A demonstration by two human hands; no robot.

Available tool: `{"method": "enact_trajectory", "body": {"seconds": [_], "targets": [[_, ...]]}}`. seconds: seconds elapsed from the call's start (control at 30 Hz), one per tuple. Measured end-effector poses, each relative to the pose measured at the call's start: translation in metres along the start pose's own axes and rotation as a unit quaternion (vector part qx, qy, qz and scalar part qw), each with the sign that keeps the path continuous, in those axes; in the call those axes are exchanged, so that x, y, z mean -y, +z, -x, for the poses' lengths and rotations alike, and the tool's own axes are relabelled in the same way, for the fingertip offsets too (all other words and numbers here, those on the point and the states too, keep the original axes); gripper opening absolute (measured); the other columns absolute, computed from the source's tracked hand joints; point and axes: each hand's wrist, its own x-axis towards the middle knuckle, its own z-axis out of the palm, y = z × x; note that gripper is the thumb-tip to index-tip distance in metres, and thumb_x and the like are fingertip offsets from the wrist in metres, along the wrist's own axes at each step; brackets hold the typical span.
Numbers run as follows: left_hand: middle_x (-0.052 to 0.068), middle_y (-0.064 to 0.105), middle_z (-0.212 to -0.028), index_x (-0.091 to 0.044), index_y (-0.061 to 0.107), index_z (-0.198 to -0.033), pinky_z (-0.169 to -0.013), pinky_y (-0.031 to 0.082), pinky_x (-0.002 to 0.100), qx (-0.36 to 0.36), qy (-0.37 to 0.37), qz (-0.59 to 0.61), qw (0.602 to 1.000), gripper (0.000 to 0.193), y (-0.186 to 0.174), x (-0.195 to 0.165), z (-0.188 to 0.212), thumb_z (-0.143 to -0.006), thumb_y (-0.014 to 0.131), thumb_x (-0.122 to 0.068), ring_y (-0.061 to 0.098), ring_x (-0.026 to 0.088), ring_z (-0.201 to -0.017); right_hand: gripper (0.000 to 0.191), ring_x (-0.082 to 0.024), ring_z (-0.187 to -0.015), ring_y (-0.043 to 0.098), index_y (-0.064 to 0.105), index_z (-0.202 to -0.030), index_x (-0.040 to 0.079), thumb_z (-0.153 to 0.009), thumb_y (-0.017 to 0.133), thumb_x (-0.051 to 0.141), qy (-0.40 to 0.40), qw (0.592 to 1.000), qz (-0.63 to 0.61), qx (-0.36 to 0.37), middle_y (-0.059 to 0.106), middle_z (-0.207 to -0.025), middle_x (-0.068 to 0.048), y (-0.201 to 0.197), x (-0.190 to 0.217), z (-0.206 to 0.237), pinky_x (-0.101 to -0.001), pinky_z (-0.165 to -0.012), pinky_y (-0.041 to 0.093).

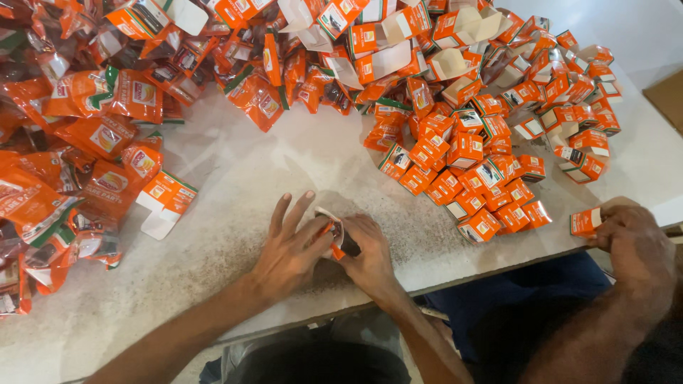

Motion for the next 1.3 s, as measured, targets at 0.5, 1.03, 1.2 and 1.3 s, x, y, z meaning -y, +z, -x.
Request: {"method": "enact_trajectory", "body": {"seconds": [0.5,1.03,1.2,1.3], "targets": [[0.013,0.07,-0.073,-0.002,0.075,-0.1,-0.059,0.048,0.036,0.139,-0.445,0.267,0.844,0.026,0.035,0.028,-0.007,-0.087,0.072,-0.024,0.062,0.019,-0.062,0.061,-0.036,-0.117,0.067,0.058,-0.125,0.001,-0.076,0.09,0.018,0.026,0.997,-0.062,-0.042,0.07,-0.122,-0.016,0.008,0.009,0.012,-0.0451,-0.097,0.054],[0.012,0.066,-0.08,0.006,0.069,-0.097,-0.058,0.052,0.036,0.201,-0.457,0.502,0.706,0.02,0.029,0.057,-0.015,-0.09,0.072,-0.013,0.062,0.02,-0.067,0.042,-0.037,-0.12,0.065,0.066,-0.113,0.004,-0.075,0.084,0.008,-0.053,0.998,0.029,-0.004,0.07,-0.122,-0.014,-0.005,0.019,0.0,-0.0462,-0.097,0.054],[0.017,0.065,-0.115,-0.002,0.072,-0.112,-0.081,0.061,0.038,0.049,-0.258,0.372,0.89,0.03,0.037,0.033,-0.005,-0.082,0.069,0.001,0.069,0.027,-0.1,0.043,-0.037,-0.12,0.065,0.068,-0.118,0.005,-0.078,0.083,0.008,-0.024,1.0,0.014,-0.005,0.071,-0.123,-0.013,-0.006,0.023,0.004,-0.0454,-0.097,0.054],[0.015,0.069,-0.131,-0.006,0.067,-0.127,-0.095,0.06,0.039,0.052,-0.13,0.292,0.946,0.043,0.021,0.025,0.003,-0.084,0.068,-0.001,0.069,0.031,-0.118,0.04,-0.038,-0.115,0.066,0.066,-0.114,0.006,-0.079,0.085,0.01,-0.025,0.999,0.022,-0.013,0.071,-0.123,-0.016,-0.005,0.017,0.007,-0.0463,-0.094,0.054]]}}
